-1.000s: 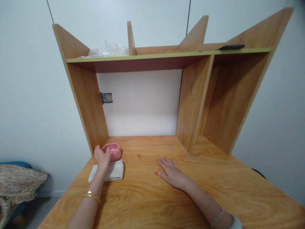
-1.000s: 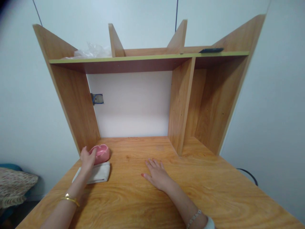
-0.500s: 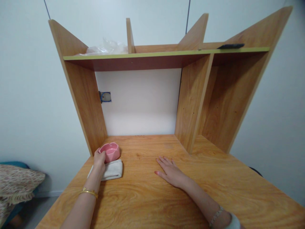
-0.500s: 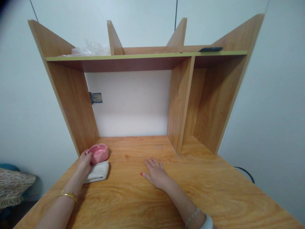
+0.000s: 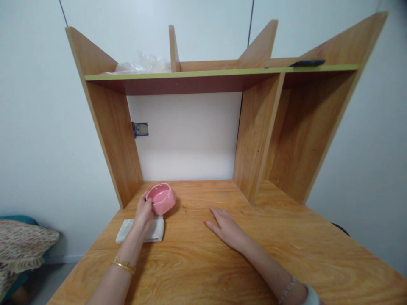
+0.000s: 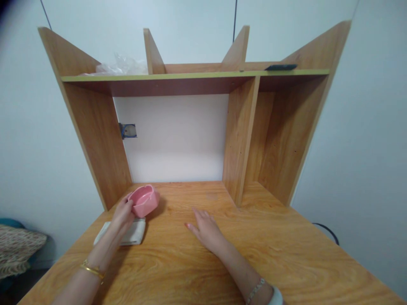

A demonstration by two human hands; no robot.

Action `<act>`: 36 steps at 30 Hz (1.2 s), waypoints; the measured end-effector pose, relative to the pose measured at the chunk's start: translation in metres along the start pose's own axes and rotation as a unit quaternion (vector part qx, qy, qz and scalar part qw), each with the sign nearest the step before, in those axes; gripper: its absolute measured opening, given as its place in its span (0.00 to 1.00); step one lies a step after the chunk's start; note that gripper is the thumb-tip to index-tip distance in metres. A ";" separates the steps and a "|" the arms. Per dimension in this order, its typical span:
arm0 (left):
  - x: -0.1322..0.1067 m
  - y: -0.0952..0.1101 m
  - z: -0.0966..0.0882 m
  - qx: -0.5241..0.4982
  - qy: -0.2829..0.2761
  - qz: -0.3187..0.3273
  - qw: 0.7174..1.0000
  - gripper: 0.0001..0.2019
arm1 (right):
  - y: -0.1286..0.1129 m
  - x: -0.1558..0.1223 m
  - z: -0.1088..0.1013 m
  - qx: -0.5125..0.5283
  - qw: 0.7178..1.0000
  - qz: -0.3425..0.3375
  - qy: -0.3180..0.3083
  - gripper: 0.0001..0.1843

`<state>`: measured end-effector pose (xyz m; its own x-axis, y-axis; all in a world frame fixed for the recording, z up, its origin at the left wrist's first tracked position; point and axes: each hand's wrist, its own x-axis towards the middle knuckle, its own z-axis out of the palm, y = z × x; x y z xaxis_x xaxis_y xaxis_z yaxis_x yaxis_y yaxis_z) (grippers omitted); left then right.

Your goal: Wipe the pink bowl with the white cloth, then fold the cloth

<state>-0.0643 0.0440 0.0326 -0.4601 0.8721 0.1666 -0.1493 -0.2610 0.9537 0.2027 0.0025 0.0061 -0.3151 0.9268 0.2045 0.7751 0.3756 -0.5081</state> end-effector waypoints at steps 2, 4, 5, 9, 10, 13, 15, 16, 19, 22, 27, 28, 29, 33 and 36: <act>-0.012 -0.001 0.011 -0.045 -0.071 -0.040 0.996 0.16 | -0.004 0.004 0.002 0.076 0.995 0.013 0.058 0.32; -0.024 -0.004 0.021 -0.064 -0.119 -0.056 0.989 0.18 | -0.008 0.007 0.004 0.161 0.982 0.023 0.094 0.32; -0.030 -0.007 0.025 -0.063 -0.129 -0.059 0.988 0.18 | -0.010 0.007 0.004 0.203 0.974 0.025 0.101 0.33; -0.049 -0.016 0.040 -0.015 -0.140 -0.040 0.989 0.21 | -0.014 0.005 0.008 0.337 0.938 0.051 0.068 0.37; -0.052 -0.019 0.043 -0.001 -0.143 -0.029 0.989 0.21 | -0.015 0.004 0.009 0.355 0.932 0.055 0.054 0.38; -0.061 -0.023 0.049 0.038 -0.159 -0.002 0.987 0.23 | -0.016 0.002 0.011 0.380 0.924 0.044 0.019 0.38; -0.067 -0.024 0.052 0.065 -0.172 0.013 0.983 0.25 | -0.019 0.000 0.009 0.365 0.930 0.032 0.008 0.37; -0.069 -0.024 0.053 0.079 -0.180 0.023 0.980 0.26 | -0.021 0.000 0.008 0.349 0.937 0.025 0.010 0.35; -0.075 -0.020 0.055 0.130 -0.207 0.072 0.967 0.26 | -0.027 -0.001 0.004 0.294 0.955 -0.004 0.048 0.32; -0.081 -0.014 0.056 0.194 -0.231 0.131 0.944 0.29 | -0.029 0.001 0.003 0.268 0.960 -0.020 0.083 0.28; -0.091 -0.014 0.058 0.215 -0.274 0.144 0.926 0.28 | -0.016 0.006 0.004 0.204 0.973 0.032 0.101 0.21; -0.093 -0.016 0.059 0.210 -0.288 0.137 0.924 0.28 | -0.012 0.007 0.003 0.194 0.975 0.043 0.100 0.20; -0.094 -0.018 0.059 0.206 -0.302 0.132 0.921 0.28 | -0.007 0.007 0.001 0.187 0.976 0.056 0.097 0.19; -0.092 -0.023 0.056 0.245 -0.329 0.156 0.899 0.29 | 0.014 0.012 -0.012 0.165 0.971 0.135 0.109 0.20; -0.083 -0.022 0.050 0.327 -0.319 0.220 0.862 0.24 | 0.030 0.014 -0.027 0.146 0.967 0.158 0.135 0.21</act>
<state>0.0210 -0.0023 0.0103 0.2589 0.8530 0.4531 0.5382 -0.5170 0.6656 0.2363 0.0270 0.0161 0.0976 0.9767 0.1912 0.6088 0.0934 -0.7878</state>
